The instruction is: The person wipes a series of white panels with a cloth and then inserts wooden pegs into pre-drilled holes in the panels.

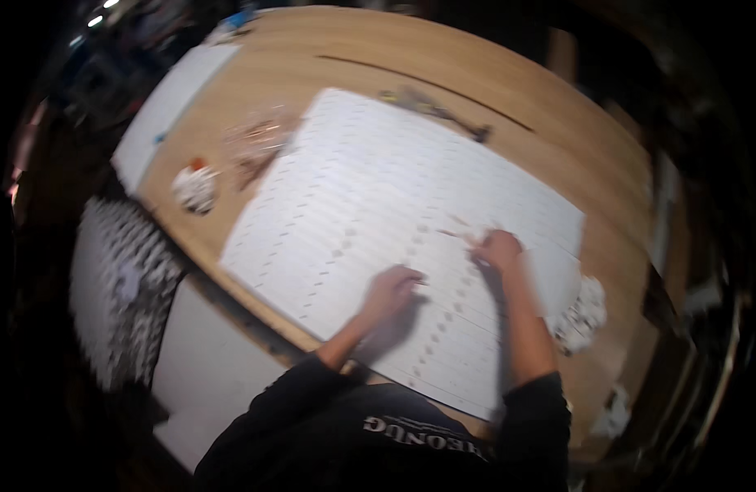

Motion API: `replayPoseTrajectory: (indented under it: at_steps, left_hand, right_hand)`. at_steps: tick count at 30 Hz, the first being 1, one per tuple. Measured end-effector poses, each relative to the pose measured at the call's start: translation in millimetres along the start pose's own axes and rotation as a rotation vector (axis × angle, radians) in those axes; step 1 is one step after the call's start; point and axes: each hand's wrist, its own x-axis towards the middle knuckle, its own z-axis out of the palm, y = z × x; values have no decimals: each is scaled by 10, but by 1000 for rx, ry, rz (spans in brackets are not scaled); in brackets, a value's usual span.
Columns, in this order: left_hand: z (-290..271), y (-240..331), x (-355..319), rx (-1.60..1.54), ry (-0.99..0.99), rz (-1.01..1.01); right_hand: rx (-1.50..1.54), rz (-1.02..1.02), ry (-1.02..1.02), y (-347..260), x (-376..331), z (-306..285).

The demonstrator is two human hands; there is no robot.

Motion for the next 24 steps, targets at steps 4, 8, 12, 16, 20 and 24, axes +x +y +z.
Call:
replayPoseTrajectory:
  at_steps: [4, 8, 12, 16, 20, 24]
  left_hand:
    - [-46, 149, 67, 60, -92, 15]
    - [92, 0, 119, -29, -73, -10]
    - [31, -12, 291, 21, 3, 11]
    - [-46, 250, 819, 177, -137, -86]
    - [-77, 281, 1322, 596, -242, 207]
    - [-50, 65, 1708, 757, -283, 274]
  right_hand:
    - [167, 121, -102, 70, -15, 89]
    - [-114, -5, 146, 136, 72, 411]
    - [69, 56, 22, -172, -68, -72]
    - [218, 213, 126, 213, -104, -238]
    - [195, 45, 134, -335, -278, -398]
    - [69, 82, 153, -411, -106, -122]
